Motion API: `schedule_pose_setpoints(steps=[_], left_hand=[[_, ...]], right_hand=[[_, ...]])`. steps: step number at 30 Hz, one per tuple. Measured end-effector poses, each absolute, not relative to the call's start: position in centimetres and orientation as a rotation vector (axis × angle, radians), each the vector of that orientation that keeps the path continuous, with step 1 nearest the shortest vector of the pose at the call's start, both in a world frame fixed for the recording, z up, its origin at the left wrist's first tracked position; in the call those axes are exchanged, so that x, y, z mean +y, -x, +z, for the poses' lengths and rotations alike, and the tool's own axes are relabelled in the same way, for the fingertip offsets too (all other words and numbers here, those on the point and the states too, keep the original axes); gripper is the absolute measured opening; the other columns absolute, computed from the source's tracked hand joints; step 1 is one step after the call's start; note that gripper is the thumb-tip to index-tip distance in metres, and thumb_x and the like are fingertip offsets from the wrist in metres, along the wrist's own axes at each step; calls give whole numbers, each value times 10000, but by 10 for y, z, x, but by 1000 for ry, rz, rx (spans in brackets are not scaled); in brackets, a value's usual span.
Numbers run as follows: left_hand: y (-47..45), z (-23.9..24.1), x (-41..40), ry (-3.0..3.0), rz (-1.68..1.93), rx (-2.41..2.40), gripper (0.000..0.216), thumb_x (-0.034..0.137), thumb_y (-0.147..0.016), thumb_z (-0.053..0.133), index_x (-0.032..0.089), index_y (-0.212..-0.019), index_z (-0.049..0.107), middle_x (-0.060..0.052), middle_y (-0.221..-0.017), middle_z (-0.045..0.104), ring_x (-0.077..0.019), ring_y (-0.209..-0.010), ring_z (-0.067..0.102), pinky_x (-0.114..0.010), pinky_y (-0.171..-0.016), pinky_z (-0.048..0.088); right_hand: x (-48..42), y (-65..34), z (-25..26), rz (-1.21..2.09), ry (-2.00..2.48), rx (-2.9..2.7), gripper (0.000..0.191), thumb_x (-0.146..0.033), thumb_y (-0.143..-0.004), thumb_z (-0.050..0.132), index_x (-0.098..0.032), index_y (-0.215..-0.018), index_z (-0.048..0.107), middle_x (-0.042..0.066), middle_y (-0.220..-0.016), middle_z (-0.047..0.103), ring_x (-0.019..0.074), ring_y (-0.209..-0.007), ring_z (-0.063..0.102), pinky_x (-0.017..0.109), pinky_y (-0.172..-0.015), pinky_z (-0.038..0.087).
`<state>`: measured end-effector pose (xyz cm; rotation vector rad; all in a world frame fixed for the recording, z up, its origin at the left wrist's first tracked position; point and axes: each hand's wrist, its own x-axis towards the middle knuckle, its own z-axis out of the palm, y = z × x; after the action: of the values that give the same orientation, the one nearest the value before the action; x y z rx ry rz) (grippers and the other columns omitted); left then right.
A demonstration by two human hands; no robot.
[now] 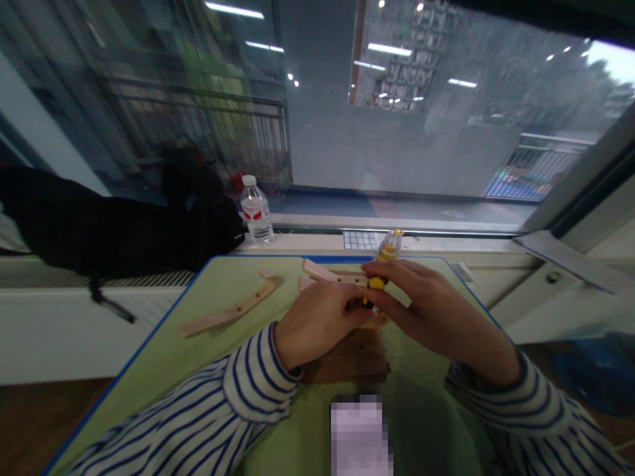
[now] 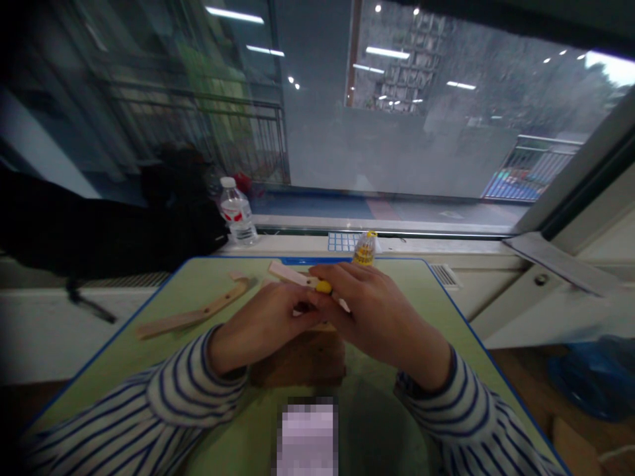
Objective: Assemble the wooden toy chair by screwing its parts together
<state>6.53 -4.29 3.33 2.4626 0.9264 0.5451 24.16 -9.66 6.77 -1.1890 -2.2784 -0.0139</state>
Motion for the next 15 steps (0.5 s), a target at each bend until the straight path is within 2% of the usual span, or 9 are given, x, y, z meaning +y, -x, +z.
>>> schedule_pose_setpoints(steps=[3,8,15], left_hand=[[-65,34,-43,-2467,527,926,218,358,-876,530,221,-926,692,-24,-860,701,-188,-791,628,-265,-675,435],[-64,37,-44,-2474,522,914,208,343,-879,523,211,-907,682,-22,-850,698,-185,-782,628,-261,-670,433],[-65,32,-42,-2474,533,903,197,309,-886,512,217,-950,674,-25,-895,698,-189,-818,631,-261,-690,444]], right_hand=[[-98,-241,69,3,1145,-2279,319,-258,-931,489,-156,-1232,520,91,-1177,642,188,-1069,591,330,-920,465],[-99,-242,70,54,1147,-2324,237,-175,-924,477,-164,-1139,576,59,-1087,665,164,-1012,600,301,-911,455],[-98,-243,69,21,1153,-2322,219,-153,-909,500,-174,-1107,591,51,-1100,668,169,-1009,602,302,-899,454]])
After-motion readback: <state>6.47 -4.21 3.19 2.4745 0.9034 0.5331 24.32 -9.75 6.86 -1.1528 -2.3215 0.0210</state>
